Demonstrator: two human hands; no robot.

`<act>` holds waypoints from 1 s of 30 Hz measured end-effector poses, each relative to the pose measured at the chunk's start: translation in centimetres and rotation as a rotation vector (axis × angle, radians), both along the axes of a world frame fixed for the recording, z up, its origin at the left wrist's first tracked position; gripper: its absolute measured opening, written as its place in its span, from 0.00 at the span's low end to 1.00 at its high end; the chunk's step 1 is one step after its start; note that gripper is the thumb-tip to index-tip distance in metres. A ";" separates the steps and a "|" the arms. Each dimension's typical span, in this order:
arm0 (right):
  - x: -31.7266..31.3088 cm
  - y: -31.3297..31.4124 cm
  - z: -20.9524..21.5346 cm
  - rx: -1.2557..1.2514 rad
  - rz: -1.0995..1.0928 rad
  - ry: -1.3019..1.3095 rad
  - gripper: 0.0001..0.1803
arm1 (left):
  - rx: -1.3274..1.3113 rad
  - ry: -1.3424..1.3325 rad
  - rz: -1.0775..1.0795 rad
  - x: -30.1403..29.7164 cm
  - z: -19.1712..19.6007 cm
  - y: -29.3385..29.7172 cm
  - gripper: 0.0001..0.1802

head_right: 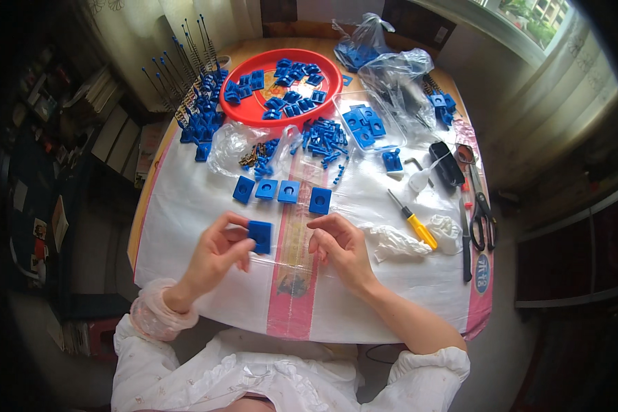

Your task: Assembling blue plastic housing components by applying adhesive and joining pieces together at a table.

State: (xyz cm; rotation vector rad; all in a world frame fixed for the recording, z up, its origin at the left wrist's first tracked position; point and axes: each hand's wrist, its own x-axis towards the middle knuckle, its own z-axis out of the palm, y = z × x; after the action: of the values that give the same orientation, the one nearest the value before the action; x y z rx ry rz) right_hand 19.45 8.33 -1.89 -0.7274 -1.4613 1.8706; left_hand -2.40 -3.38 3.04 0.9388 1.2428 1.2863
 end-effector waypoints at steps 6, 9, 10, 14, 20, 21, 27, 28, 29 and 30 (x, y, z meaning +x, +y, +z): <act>-0.1 0.0 0.2 0.005 0.001 -0.019 0.10 | -0.019 0.388 0.257 -8.4 -1.5 0.2 0.12; -0.2 0.0 0.3 0.007 0.007 -0.020 0.10 | -0.066 0.458 0.323 -10.6 -2.3 0.5 0.11; -0.2 0.0 0.3 0.007 0.007 -0.020 0.10 | -0.071 0.463 0.315 -10.7 -2.2 0.6 0.11; -0.1 0.0 0.4 0.002 0.006 -0.019 0.10 | -0.114 0.467 0.266 -10.3 -1.9 1.6 0.12; -0.1 0.1 0.2 0.005 0.004 -0.027 0.10 | -0.138 0.488 0.216 -10.3 -2.2 3.3 0.11; -0.2 0.0 0.2 0.007 0.002 -0.028 0.10 | -0.145 0.498 0.208 -10.4 -2.3 3.5 0.11; -0.2 0.0 0.5 -0.009 0.005 -0.025 0.10 | -0.181 0.604 0.192 -10.4 -2.2 4.1 0.10; -0.1 0.0 0.4 -0.007 0.005 -0.029 0.10 | -0.196 0.656 0.195 -10.3 -2.0 4.2 0.10; -0.1 0.0 0.4 -0.003 0.004 -0.025 0.10 | -0.202 0.644 0.191 -10.3 -1.9 4.1 0.09; -0.2 0.0 0.4 0.000 0.004 -0.021 0.10 | -0.207 0.631 0.186 -10.4 -1.9 4.1 0.09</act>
State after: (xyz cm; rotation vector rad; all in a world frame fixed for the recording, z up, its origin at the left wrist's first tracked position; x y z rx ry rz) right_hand 19.28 8.38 -1.51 -0.7467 -1.4773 1.8712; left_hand -12.80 0.70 1.17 1.1395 1.9497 0.9975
